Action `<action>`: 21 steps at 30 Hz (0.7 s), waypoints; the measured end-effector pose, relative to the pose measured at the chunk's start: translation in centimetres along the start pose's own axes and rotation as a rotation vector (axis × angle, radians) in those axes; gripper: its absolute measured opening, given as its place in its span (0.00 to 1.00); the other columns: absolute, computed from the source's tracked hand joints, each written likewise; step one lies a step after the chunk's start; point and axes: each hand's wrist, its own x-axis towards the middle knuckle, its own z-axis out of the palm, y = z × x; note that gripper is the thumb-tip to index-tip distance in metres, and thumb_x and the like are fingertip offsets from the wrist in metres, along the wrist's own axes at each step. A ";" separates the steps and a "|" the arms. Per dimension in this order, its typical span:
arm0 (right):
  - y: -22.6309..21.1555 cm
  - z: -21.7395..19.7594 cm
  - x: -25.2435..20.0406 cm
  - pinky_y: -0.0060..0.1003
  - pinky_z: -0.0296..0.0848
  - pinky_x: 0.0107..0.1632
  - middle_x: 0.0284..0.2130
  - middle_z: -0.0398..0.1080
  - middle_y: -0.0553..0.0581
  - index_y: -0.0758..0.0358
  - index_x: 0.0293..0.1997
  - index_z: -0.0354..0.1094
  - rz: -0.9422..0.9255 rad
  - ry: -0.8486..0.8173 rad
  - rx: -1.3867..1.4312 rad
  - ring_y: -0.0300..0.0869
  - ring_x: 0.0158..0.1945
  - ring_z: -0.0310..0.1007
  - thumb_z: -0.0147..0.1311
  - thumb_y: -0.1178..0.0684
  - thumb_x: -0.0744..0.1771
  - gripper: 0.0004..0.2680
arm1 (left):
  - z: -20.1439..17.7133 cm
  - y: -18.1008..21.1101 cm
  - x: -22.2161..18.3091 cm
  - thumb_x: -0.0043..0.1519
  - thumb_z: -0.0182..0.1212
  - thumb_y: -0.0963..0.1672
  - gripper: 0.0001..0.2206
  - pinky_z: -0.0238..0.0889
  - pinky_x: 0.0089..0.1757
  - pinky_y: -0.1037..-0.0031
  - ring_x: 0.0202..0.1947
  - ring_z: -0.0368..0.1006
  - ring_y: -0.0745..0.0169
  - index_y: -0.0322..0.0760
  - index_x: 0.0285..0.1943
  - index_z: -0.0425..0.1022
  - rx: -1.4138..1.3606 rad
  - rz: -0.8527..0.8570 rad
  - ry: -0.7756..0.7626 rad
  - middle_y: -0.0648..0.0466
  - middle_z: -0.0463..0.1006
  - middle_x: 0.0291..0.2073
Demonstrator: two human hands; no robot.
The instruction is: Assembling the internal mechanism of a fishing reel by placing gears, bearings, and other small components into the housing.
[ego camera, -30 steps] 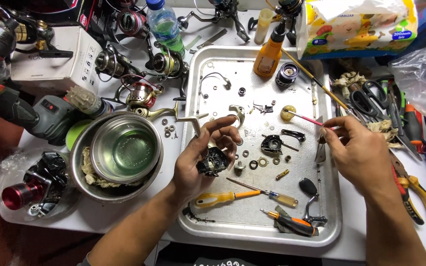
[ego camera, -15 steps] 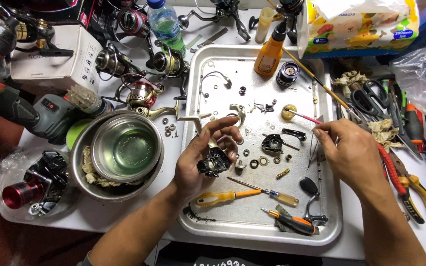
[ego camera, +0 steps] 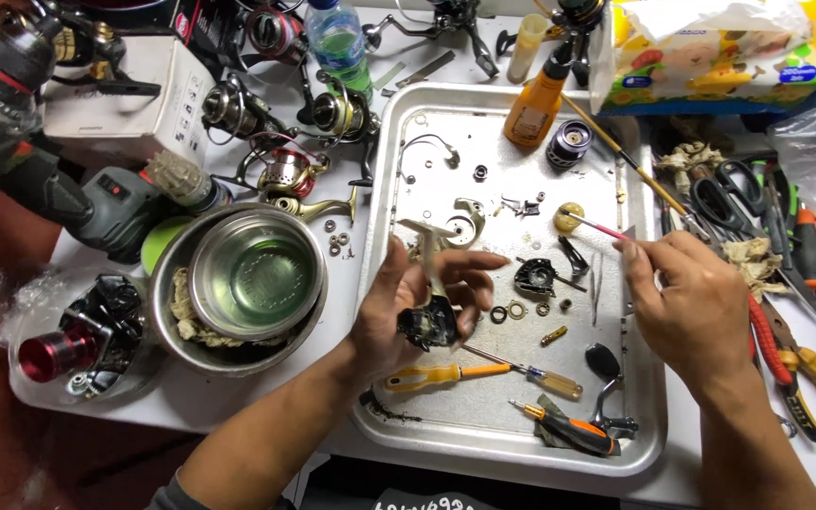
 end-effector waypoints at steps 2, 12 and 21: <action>-1.3 -0.6 0.4 0.39 0.60 0.28 0.25 0.65 0.56 0.68 0.40 0.71 -0.026 0.002 0.119 0.44 0.24 0.61 0.45 0.58 0.68 0.07 | -0.4 -0.4 0.0 0.58 0.31 0.61 0.38 0.61 0.35 0.79 0.31 0.66 0.67 0.27 0.59 0.63 -0.068 -0.048 -0.070 0.48 0.72 0.37; -5.8 -1.8 2.2 0.33 0.69 0.34 0.39 0.71 0.54 0.55 0.46 0.69 -0.053 -0.386 0.532 0.40 0.33 0.70 0.46 0.42 0.62 0.14 | 0.3 -0.5 -0.2 0.54 0.25 0.64 0.43 0.60 0.39 0.78 0.30 0.64 0.68 0.30 0.62 0.63 0.078 -0.346 -0.245 0.50 0.71 0.38; -8.8 -1.0 4.3 0.32 0.61 0.27 0.25 0.70 0.51 0.59 0.32 0.68 -0.167 -0.421 0.526 0.38 0.24 0.63 0.50 0.49 0.64 0.06 | -0.9 -1.6 -0.3 0.57 0.32 0.63 0.37 0.62 0.30 0.76 0.29 0.71 0.63 0.28 0.44 0.70 -0.050 -0.488 -0.115 0.44 0.73 0.41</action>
